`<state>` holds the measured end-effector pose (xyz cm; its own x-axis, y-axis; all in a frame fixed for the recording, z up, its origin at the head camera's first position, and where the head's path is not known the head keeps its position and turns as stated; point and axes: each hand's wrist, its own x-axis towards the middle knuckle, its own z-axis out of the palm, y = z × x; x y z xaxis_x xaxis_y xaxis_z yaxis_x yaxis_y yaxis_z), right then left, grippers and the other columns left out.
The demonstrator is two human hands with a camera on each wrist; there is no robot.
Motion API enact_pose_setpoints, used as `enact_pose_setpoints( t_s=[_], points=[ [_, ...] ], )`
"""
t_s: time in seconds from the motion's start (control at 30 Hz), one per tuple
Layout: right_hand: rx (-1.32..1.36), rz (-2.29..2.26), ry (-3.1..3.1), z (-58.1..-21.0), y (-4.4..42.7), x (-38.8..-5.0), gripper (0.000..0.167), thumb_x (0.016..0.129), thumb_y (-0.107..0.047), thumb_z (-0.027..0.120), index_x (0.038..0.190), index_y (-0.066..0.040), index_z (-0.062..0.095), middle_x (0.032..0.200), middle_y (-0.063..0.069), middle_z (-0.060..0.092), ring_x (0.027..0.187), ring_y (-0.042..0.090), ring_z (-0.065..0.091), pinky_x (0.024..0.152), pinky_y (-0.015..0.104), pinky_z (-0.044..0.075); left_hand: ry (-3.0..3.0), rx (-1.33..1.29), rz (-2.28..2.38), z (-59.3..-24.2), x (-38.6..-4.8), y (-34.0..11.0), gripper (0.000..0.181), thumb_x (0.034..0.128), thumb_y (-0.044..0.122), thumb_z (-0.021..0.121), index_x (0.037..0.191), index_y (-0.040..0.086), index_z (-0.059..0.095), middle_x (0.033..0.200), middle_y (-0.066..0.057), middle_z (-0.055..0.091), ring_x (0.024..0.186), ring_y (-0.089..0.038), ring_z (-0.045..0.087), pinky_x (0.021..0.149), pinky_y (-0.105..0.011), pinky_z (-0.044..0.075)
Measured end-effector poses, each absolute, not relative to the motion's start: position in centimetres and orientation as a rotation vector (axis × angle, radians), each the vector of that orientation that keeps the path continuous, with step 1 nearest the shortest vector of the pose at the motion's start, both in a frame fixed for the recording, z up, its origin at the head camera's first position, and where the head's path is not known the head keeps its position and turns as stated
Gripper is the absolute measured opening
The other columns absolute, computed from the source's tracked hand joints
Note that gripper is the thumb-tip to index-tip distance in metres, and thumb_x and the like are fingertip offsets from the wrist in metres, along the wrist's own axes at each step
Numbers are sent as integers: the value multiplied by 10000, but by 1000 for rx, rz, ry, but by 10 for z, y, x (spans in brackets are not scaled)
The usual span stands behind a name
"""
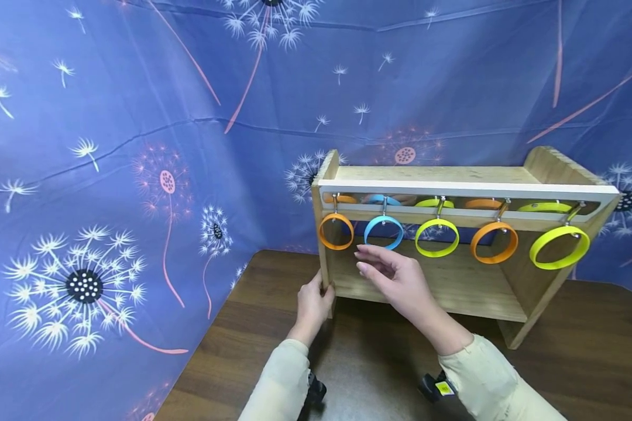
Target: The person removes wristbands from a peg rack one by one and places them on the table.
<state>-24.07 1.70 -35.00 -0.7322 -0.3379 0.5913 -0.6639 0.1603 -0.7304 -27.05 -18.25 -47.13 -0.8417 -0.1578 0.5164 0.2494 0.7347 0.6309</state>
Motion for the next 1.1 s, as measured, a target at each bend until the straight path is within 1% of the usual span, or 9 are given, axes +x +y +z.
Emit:
enact_pose_setpoints(
  t_s=[0.13,0.23,0.37,0.53,0.77,0.93,1.0,1.1],
  points=[
    [936,1613,-2127,-349,13,-241,350,912,-121,678,1246,-25,638,1103,65,712,921,146,694,765,233,531,-2385,-69,-979,-471,-270,-182,126,902,160,648,1023,125,649,681,5,663,583,-175,579,566,-353,469],
    [912,1627,-2120,-348,11,-242,354,915,-122,675,1249,-11,633,1098,82,713,910,164,701,768,225,528,-2393,-63,-966,-471,-270,-182,124,901,170,647,1019,131,649,676,6,661,586,-193,584,575,-368,472],
    [866,1645,-2123,-348,9,-244,352,916,-114,671,1243,11,631,1075,118,716,841,211,715,741,215,530,-2399,-61,-941,-472,-271,-182,113,897,184,647,1003,145,643,675,10,660,606,-222,607,588,-391,479],
    [814,1652,-2131,-349,7,-246,355,911,-117,679,1231,29,633,1055,157,714,775,226,719,704,212,533,-2380,-61,-928,-473,-271,-181,111,886,186,655,993,159,641,686,8,667,634,-247,629,605,-412,487],
    [774,1647,-2104,-349,0,-249,360,882,-127,716,1208,12,654,1020,124,728,749,276,716,671,221,539,-2362,-75,-945,-474,-271,-181,113,883,180,651,993,160,637,716,-13,686,658,-282,648,603,-414,489],
    [766,1653,-2094,-350,-8,-252,354,880,-120,718,1200,20,656,1009,133,728,737,317,710,658,230,541,-2341,-74,-943,-475,-271,-181,88,871,168,661,952,158,627,707,-12,686,657,-280,648,608,-421,488],
    [756,1659,-2093,-350,-10,-253,354,882,-117,715,1200,26,653,1012,140,726,731,312,711,652,234,542,-2335,-73,-937,-474,-271,-181,88,867,165,664,946,156,626,709,-11,687,659,-271,648,612,-424,489],
    [744,1664,-2093,-349,-13,-253,351,882,-115,715,1197,30,654,1015,148,724,716,274,713,643,239,543,-2337,-73,-935,-473,-270,-182,115,869,159,666,979,149,635,725,-11,694,667,-259,651,618,-420,490]
  ],
)
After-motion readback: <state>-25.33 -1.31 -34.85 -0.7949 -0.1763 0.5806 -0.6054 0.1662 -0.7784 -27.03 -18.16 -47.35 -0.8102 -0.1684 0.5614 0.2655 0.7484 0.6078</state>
